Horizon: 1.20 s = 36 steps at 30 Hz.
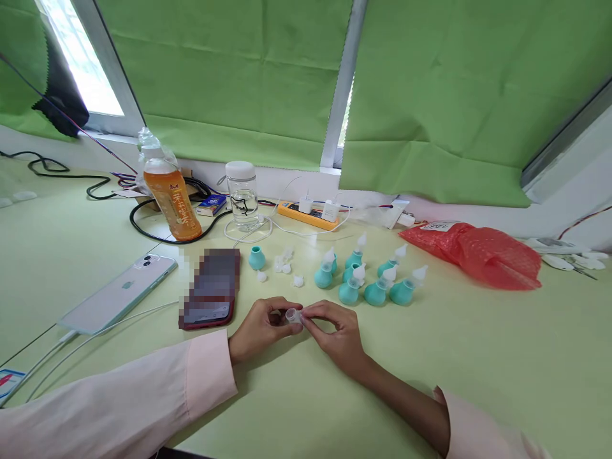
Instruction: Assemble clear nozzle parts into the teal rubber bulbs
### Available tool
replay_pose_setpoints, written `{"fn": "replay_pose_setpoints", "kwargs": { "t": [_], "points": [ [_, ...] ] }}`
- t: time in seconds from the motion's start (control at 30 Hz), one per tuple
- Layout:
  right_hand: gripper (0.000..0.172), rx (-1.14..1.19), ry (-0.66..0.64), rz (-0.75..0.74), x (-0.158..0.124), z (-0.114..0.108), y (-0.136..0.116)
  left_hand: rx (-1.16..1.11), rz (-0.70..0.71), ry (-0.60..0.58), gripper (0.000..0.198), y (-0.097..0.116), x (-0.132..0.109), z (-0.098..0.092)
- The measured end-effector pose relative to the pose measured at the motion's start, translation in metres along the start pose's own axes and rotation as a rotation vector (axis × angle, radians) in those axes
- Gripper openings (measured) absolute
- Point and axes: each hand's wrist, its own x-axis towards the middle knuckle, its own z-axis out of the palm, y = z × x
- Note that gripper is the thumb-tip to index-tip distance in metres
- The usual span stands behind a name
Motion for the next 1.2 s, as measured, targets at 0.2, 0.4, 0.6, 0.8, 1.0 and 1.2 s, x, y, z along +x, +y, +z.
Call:
{"fn": "replay_pose_setpoints", "kwargs": {
  "t": [0.2,0.4,0.6,0.8,1.0,1.2],
  "points": [
    [0.011,0.141,0.084,0.139,0.0,0.001,0.0,-0.195,-0.076,0.034,0.027,-0.001,0.001,0.001],
    [0.011,0.187,0.014,0.202,0.001,0.001,0.001,-0.353,-0.156,0.033,0.026,0.007,0.001,0.0],
    [0.011,0.162,0.057,0.247,-0.004,0.002,0.0,-0.38,-0.161,0.068,0.026,0.008,0.002,-0.001],
    [0.015,0.085,0.024,0.219,-0.007,0.003,0.0,-0.391,-0.144,0.099,0.024,0.005,0.003,-0.003],
    [0.017,0.09,-0.063,0.215,-0.006,0.003,-0.004,-0.361,-0.133,0.119,0.023,0.005,0.003,-0.005],
    [0.01,0.388,-0.086,0.41,0.001,0.0,-0.004,-0.407,-0.135,0.104,0.019,0.006,0.002,-0.004]
  ]
}}
